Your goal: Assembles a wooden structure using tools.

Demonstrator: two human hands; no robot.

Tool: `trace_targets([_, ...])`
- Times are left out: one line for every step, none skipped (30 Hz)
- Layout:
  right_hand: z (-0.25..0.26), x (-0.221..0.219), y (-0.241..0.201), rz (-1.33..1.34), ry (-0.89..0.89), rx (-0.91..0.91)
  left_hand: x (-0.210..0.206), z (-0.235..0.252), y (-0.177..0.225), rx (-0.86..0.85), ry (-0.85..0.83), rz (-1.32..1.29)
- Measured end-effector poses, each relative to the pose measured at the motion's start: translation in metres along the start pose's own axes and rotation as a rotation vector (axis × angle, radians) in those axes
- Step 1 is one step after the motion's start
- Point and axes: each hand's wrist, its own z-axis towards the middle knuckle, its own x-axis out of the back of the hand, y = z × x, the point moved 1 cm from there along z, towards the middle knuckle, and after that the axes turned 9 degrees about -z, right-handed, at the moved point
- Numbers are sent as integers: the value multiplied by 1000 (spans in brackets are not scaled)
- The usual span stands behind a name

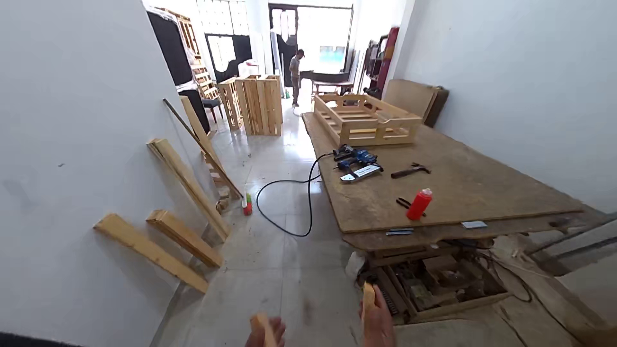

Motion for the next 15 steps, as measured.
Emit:
trace_targets([19,-39,-4,26,-36,15,-24,30,13,6,20,19])
trace_targets([31,-83,-7,6,-125,54,-53,56,26,7,13,49])
trace_targets([44,-121,-11,-90,-216,113,-79,82,41,9,-11,79])
trace_targets([66,-148,-17,-189,-303,152,-92,112,59,27,-49,76])
trace_targets([96,-165,-24,-201,-408,141,-94,146,79,64,-111,10])
trace_targets([133,-177,-30,-102,-494,92,-88,181,100,107,-182,-102])
trace_targets([173,-187,-35,72,-543,2,-80,215,121,154,-251,-228])
trace_targets([215,-199,-37,292,-550,-137,-70,250,142,194,-322,-325])
trace_targets([256,-212,-37,509,-551,-322,-61,283,159,209,-359,-376])
trace_targets([293,-226,-34,670,-571,-501,-51,312,174,215,-356,-396])
trace_targets([326,-242,-26,801,-594,-642,-42,340,186,216,-330,-379])
trace_targets([357,-262,-15,902,-618,-726,-34,371,197,210,-304,-338])
trace_targets([385,-283,-4,966,-641,-761,-27,405,205,206,-291,-284])
trace_targets([412,-303,7,1007,-660,-760,-20,441,212,208,-280,-229])
trace_targets([438,-323,19,1043,-680,-746,-13,478,217,214,-256,-170])
